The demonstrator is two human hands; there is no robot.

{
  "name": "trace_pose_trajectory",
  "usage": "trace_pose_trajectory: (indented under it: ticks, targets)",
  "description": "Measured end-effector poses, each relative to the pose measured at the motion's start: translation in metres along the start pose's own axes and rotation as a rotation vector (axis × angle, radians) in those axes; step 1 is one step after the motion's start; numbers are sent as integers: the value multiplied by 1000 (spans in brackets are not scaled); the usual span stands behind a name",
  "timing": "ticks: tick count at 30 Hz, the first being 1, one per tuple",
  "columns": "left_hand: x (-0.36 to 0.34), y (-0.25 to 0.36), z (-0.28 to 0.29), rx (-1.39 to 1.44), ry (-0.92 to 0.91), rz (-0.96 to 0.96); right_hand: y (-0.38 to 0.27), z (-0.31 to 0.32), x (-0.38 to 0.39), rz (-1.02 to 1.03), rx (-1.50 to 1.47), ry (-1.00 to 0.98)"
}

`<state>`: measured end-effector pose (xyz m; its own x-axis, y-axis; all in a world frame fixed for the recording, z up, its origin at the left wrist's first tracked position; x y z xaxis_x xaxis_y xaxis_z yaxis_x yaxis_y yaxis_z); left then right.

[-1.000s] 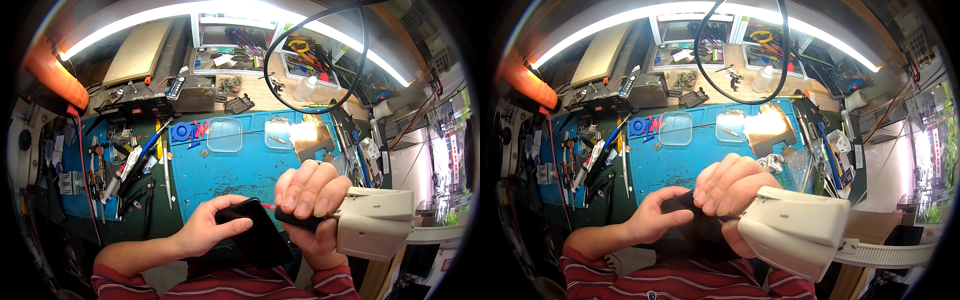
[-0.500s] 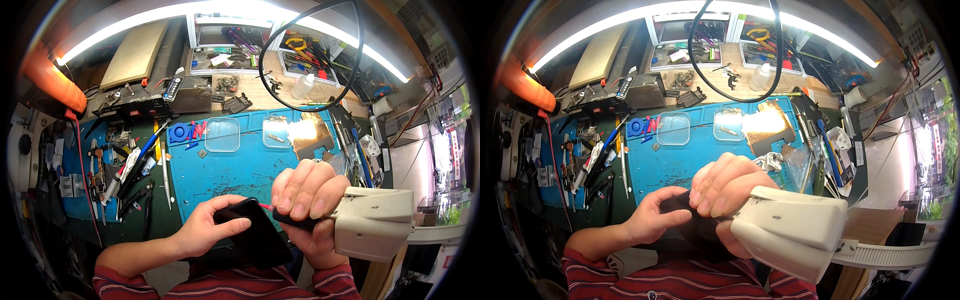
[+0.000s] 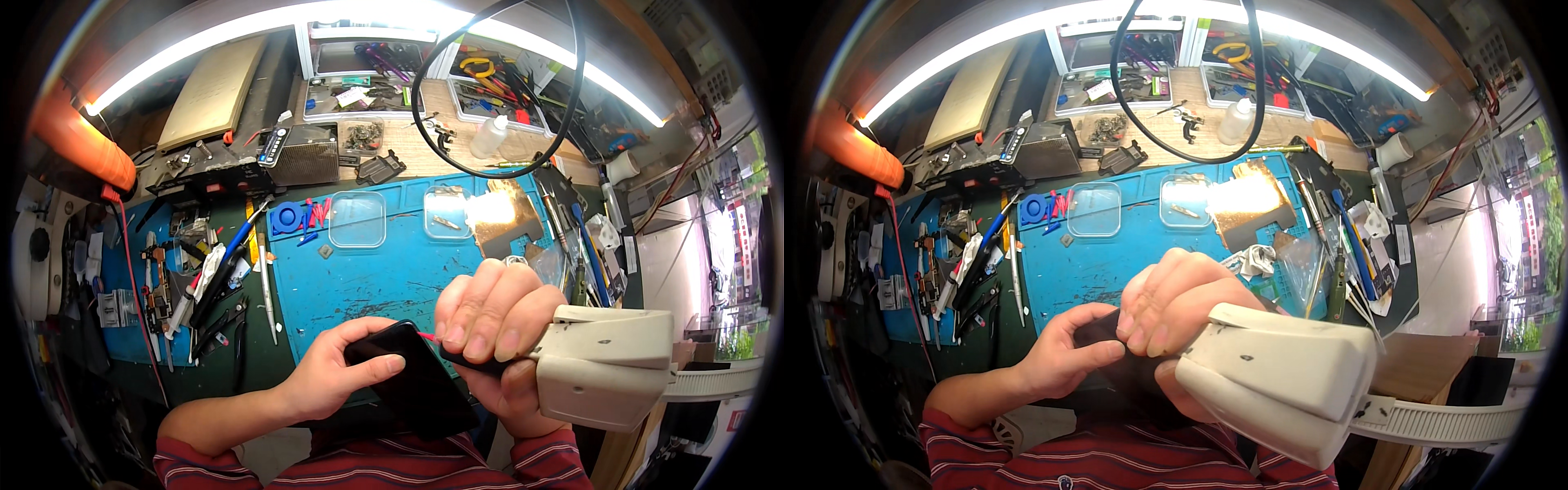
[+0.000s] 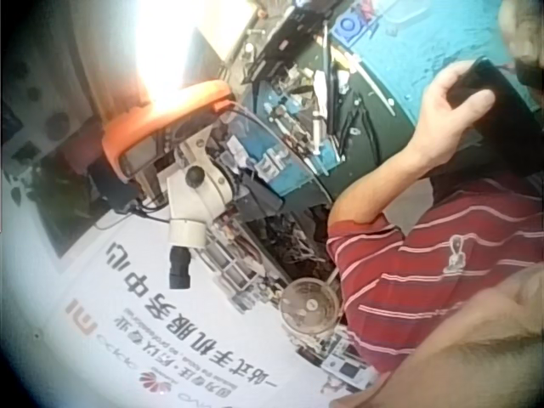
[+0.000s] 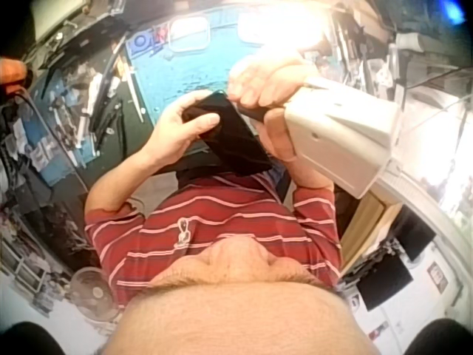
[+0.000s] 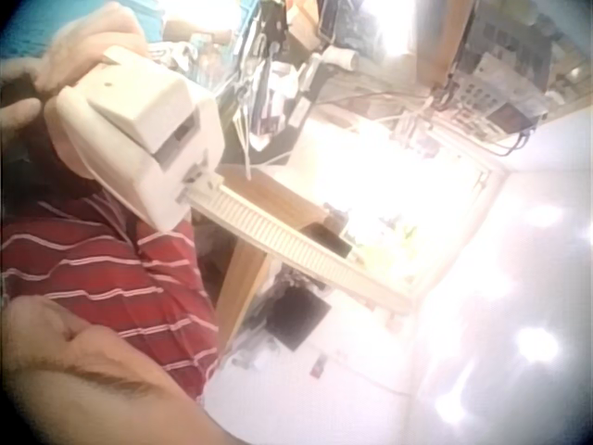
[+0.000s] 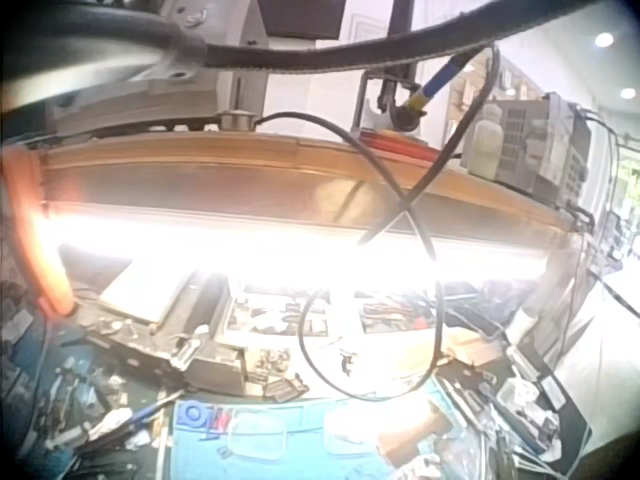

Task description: The person applies adhesive along the frame of a disassembled smartphone, places the back cover, and presses it to secure. They then wipe the exterior with a cloth and use a heat gun along the edges to assist bonding.

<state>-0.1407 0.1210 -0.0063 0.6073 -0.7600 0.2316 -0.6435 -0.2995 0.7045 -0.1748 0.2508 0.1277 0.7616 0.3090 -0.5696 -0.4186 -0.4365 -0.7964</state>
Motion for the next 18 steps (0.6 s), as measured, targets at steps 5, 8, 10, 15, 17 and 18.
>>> trace_pose_trajectory:
  ticks: [5,8,10,15,17,18]
  targets:
    - [0,1,0,11,7,0,-2,-2,0,-9,17,20]
    - [1,1,-1,24,5,-10,-2,-4,0,-10,18,26]
    - [1,1,0,23,9,-6,-1,-4,0,-3,20,17]
    - [1,0,1,24,15,-5,-4,-7,-2,-26,42,38]
    - [0,1,-1,28,14,-8,-6,-7,-2,-36,57,52]
    - [0,1,0,27,16,-8,-5,-7,-2,-36,57,48]
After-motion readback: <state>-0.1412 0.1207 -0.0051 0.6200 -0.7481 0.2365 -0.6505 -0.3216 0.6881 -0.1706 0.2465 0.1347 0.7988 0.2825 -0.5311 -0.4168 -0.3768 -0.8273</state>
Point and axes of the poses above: each hand's wrist, its own x-axis away from the middle knuckle, its own z-axis out of the back of the hand, y = z × x, the point moved 9 cm from there along -x, towards the middle knuckle, and after that the axes turned 13 degrees about -y, right-handed, at the moved point
